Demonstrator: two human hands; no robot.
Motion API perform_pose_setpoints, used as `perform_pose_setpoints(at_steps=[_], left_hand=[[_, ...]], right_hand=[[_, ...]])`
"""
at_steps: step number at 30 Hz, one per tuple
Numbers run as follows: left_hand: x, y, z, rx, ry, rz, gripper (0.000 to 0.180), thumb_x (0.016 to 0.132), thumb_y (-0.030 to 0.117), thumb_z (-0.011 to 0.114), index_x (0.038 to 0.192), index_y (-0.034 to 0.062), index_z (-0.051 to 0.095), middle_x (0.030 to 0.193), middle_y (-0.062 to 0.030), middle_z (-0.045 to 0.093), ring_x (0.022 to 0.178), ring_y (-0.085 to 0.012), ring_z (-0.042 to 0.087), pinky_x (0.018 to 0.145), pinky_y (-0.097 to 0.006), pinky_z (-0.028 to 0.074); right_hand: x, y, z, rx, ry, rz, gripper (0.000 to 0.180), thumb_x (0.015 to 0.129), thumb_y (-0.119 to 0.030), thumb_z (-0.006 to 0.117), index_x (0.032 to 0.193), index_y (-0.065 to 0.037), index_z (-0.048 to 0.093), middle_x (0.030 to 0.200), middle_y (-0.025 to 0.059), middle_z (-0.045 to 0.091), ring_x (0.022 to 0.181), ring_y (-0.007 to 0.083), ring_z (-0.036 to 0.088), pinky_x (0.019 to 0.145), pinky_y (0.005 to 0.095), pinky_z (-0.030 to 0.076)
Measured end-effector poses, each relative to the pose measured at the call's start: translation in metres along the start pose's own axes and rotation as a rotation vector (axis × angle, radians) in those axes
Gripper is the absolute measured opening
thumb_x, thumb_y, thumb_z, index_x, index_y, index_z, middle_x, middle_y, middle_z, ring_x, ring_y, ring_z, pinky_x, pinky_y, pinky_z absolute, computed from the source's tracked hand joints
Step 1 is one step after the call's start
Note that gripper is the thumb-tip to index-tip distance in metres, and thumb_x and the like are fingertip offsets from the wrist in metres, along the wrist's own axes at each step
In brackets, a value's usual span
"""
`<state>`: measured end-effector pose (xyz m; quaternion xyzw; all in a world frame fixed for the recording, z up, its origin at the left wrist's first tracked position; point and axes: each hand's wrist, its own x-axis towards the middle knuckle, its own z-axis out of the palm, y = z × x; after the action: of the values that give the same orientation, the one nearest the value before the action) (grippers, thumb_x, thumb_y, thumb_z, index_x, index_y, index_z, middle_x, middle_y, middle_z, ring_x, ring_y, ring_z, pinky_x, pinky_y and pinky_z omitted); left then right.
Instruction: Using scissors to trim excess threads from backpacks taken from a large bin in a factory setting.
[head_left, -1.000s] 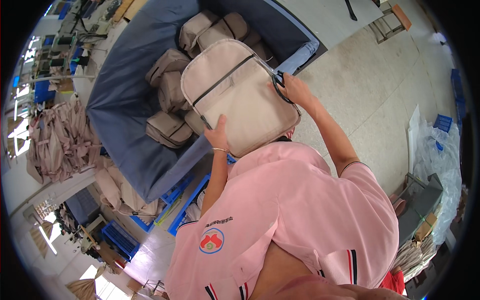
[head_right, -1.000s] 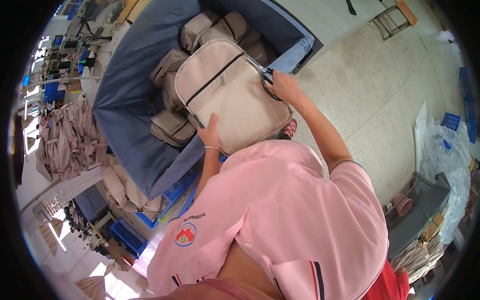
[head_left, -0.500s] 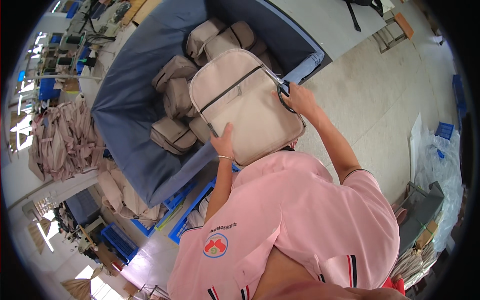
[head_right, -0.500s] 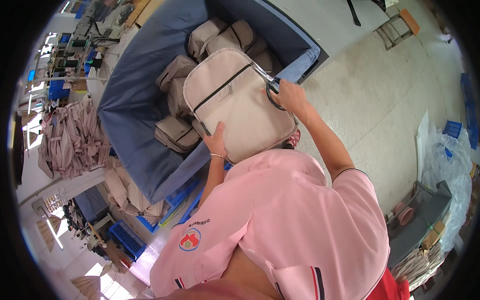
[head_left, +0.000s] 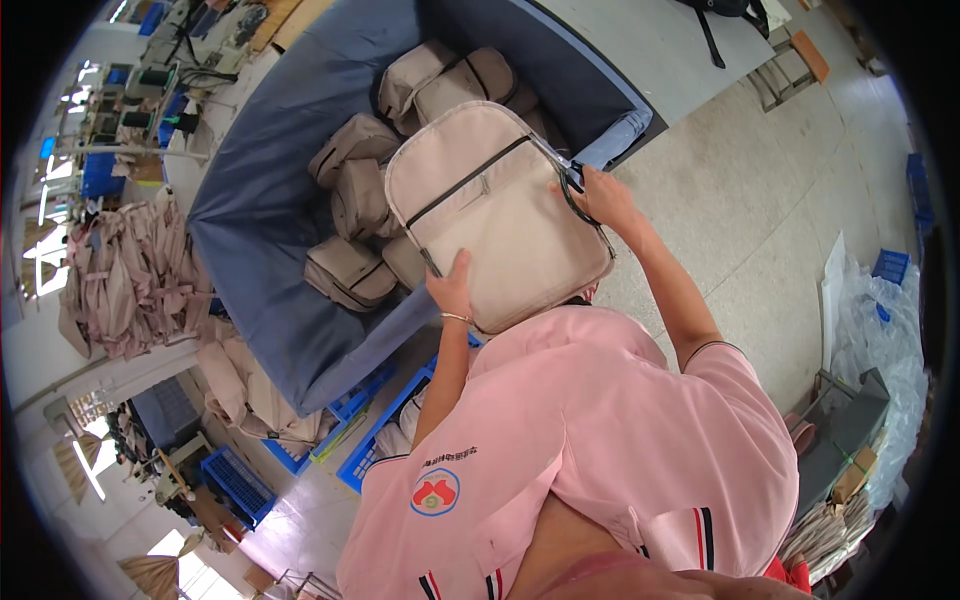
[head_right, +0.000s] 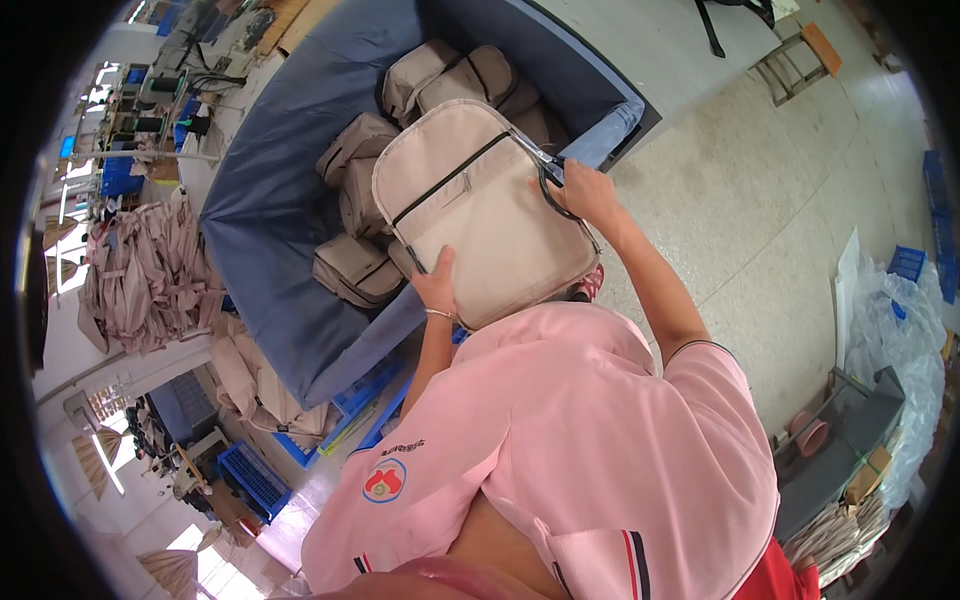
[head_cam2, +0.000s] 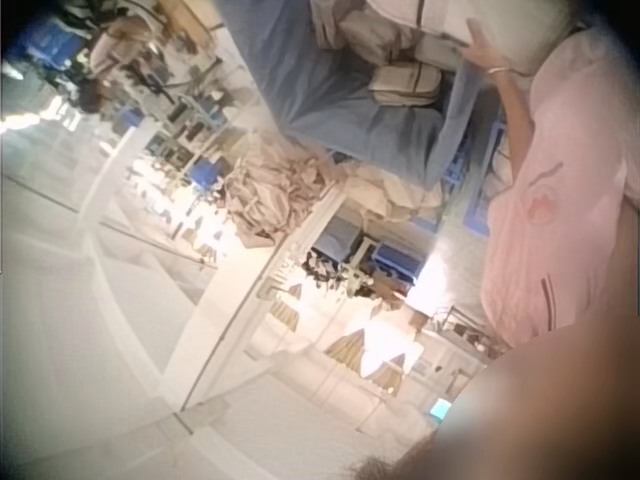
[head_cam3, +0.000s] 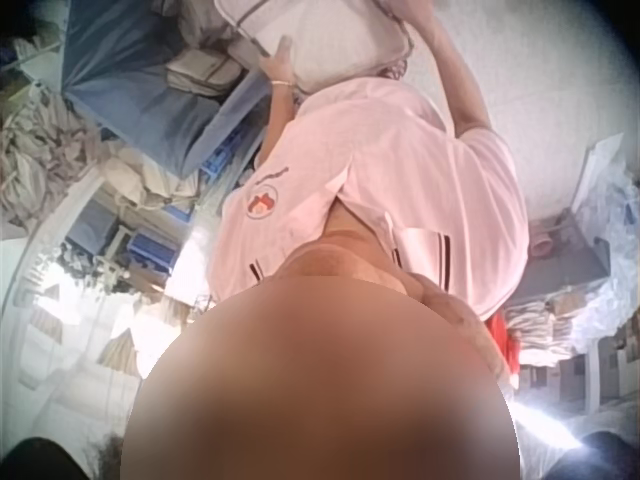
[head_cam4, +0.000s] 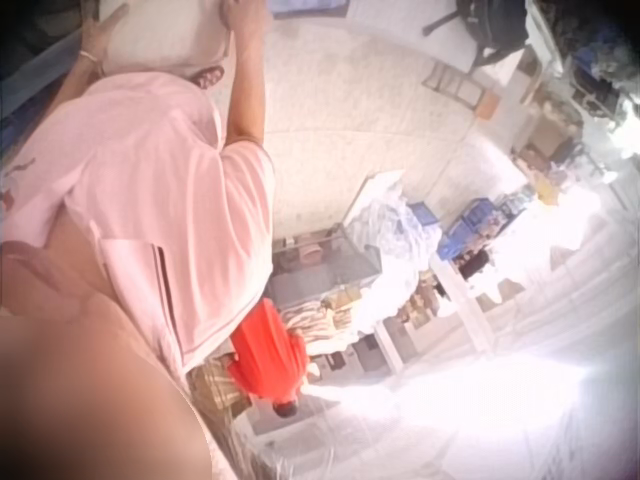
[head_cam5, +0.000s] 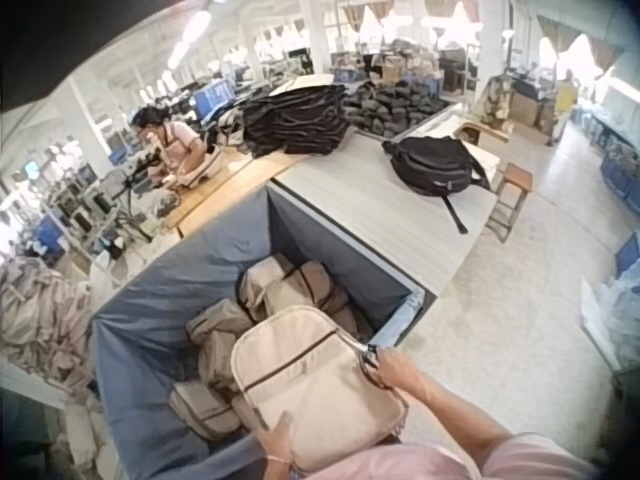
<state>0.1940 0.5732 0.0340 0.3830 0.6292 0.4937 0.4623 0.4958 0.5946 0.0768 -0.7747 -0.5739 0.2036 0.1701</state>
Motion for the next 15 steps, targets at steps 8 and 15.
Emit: perform_pose_setpoints(at_steps=[8,15], left_hand=[[-0.004,-0.001,0.001,0.001,-0.032,-0.014,0.06,0.075,0.015,0.083,0.123,-0.0062,0.053,0.113,-0.0114,0.063,0.097,-0.0184,0.06,0.088,-0.031,0.048],[0.0,0.001,-0.002,-0.063,-0.035,-0.083,0.054,0.078,0.015,0.079,0.122,-0.0062,0.055,0.114,-0.0109,0.063,0.098,-0.0174,0.06,0.089,-0.031,0.048]], right_hand=[[0.001,-0.005,0.004,0.093,0.019,0.03,0.073,0.082,-0.068,0.056,0.075,0.004,0.059,0.074,0.0272,0.063,0.076,0.0461,0.062,0.068,0.0519,0.048],[-0.027,0.036,-0.013,0.586,-0.008,0.333,0.058,0.084,-0.058,0.065,0.076,-0.001,0.059,0.059,0.0029,0.049,0.05,0.0115,0.052,0.041,0.0271,0.042]])
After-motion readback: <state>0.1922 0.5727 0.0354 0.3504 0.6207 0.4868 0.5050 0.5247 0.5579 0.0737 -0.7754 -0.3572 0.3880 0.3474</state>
